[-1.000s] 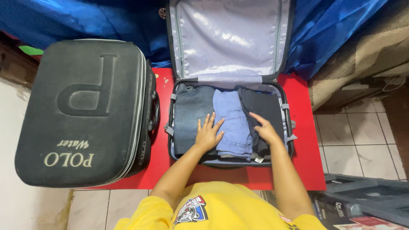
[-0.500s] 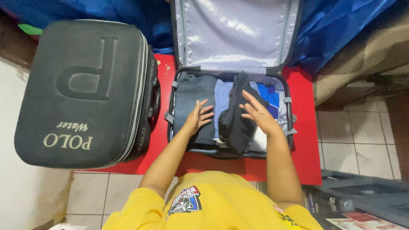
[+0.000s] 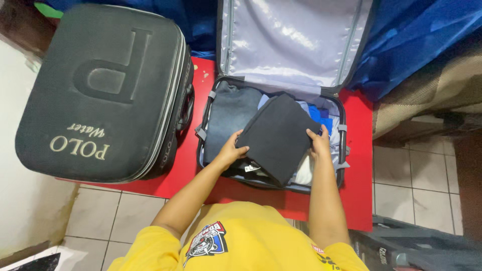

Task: The person unpacks a suitcase placed on a red table, removing folded clothes and a package of wipes one by one. Each item is transferred into a nearby drawer. The person continues until the suitcase is empty.

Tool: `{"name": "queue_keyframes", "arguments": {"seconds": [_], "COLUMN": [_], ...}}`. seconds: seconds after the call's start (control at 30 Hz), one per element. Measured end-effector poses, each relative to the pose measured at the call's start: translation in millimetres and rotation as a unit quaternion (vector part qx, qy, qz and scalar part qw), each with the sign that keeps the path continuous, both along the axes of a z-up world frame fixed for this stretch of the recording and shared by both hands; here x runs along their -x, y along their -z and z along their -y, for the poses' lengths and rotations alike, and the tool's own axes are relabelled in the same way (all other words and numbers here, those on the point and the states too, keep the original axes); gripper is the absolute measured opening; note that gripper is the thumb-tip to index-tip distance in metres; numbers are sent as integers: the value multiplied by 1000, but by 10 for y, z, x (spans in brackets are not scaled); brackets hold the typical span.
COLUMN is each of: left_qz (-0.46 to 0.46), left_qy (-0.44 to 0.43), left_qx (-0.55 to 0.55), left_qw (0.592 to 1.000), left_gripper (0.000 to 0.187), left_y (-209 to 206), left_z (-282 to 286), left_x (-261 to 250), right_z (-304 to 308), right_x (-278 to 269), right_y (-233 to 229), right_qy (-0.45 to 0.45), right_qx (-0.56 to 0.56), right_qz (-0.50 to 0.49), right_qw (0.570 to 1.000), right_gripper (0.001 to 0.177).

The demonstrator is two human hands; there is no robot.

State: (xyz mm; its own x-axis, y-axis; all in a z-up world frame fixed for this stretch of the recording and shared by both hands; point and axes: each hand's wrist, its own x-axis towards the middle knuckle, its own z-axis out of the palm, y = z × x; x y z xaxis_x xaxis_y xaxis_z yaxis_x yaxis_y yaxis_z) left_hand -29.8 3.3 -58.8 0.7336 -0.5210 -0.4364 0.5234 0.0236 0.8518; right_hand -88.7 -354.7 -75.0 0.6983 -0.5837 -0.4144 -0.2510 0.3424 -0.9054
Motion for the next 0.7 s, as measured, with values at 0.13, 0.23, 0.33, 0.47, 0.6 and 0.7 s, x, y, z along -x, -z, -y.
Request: {"name": "queue_keyframes", "arguments": {"seconds": [0.13, 0.23, 0.33, 0.47, 0.6, 0.7], "left_qz": [64, 122, 213, 495, 384, 389], "left_qy": [-61, -130, -156, -105, 12, -21], "left_qx": [82, 88, 91, -310, -344, -372], "left_qw": [993, 980, 960, 805, 857, 843], "left_gripper": [80, 75, 68, 66, 70, 74], "left_y": [-119, -270, -347, -177, 300, 602], "left_z": [66, 113, 67, -241, -284, -186], "left_x": [-101, -426, -870, -1311, -1374, -1215], "right_z": [-76, -167, -204, -238, -344, -483], "right_x": [83, 251, 558, 766, 729, 560], "right_y": [-261, -457, -593, -663, -544, -342], "right_qy": [14, -41, -86, -163, -159, -184], "right_qx": [-26, -8, -11, 294, 259, 245], "right_qz": [79, 138, 52, -40, -94, -23], "right_qw": [996, 990, 995, 941, 948, 951], "right_gripper": [103, 85, 54, 24, 41, 48]}}
